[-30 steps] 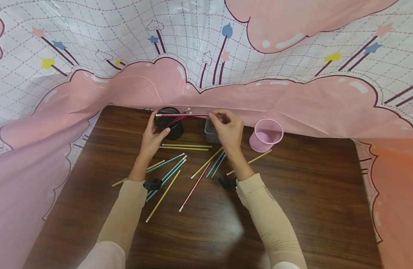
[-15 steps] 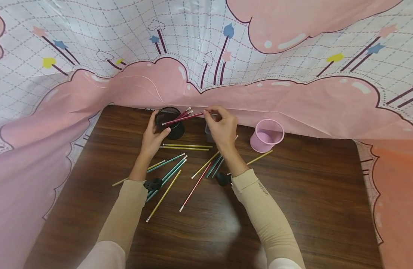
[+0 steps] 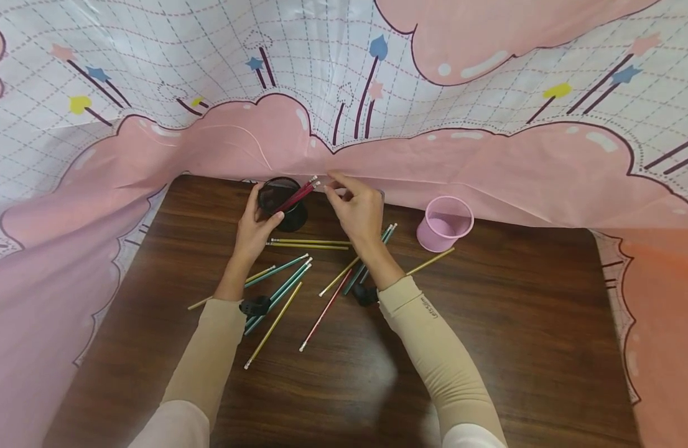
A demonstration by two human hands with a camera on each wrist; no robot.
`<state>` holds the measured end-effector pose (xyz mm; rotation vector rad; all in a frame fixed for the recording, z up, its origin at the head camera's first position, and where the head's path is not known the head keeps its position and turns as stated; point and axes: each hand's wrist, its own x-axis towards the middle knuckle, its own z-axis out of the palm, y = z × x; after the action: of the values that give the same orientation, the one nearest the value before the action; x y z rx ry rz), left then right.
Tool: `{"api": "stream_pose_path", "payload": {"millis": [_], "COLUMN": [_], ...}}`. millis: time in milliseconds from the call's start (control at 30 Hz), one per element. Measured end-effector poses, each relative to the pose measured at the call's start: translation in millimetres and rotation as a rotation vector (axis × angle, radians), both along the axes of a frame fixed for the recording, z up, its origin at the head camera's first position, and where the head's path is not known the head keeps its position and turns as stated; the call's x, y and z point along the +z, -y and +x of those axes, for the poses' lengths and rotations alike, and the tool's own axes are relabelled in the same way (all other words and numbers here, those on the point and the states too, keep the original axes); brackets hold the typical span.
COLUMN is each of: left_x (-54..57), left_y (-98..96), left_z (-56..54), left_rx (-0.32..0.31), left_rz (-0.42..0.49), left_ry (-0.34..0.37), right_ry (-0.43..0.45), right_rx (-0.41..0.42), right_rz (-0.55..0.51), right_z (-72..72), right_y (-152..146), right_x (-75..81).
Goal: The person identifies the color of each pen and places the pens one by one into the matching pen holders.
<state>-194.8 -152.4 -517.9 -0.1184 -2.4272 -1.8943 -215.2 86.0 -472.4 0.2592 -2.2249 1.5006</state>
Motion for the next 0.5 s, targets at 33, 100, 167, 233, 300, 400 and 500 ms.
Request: {"api": "stream_pose_path", "payload": {"millis": [33, 100, 167, 233, 300, 400, 500], "left_x": [0.7, 2.1, 3.2, 4.1, 4.2, 2.8, -0.4], "left_y": [-0.1, -0.6, -1.1, -1.6, -1.7, -0.9, 0.8], "left_z": [0.0, 0.2, 0.4, 0.8, 1.1, 1.0, 0.5], "left_rx": [0.001, 0.005, 0.009, 0.009, 0.007, 0.002, -0.003], "left_rz": [-0.002, -0.007, -0.016, -0.02, -0.022, -0.014, -0.004], "left_ry": [0.001, 0.001, 0.004, 0.005, 0.004, 0.001, 0.0], "right_ry": [0.001, 0.001, -0.008, -0.023, -0.036, -0.052, -0.051], "right_rx": [-0.002, 0.0, 0.002, 0.011, 0.018, 0.031, 0.044], "right_rz": [0.0, -0.004, 0.0, 0.011, 0.036, 0.068, 0.083], "right_z": [0.4, 1.5, 3.2, 5.9, 10.0, 17.5, 24.7], "right_y": [-0.8, -2.6, -5.0, -8.2, -12.0, -18.1, -23.6], "right_x": [0.0, 0.7, 0.5, 0.2, -1.3, -4.9, -10.7]}}
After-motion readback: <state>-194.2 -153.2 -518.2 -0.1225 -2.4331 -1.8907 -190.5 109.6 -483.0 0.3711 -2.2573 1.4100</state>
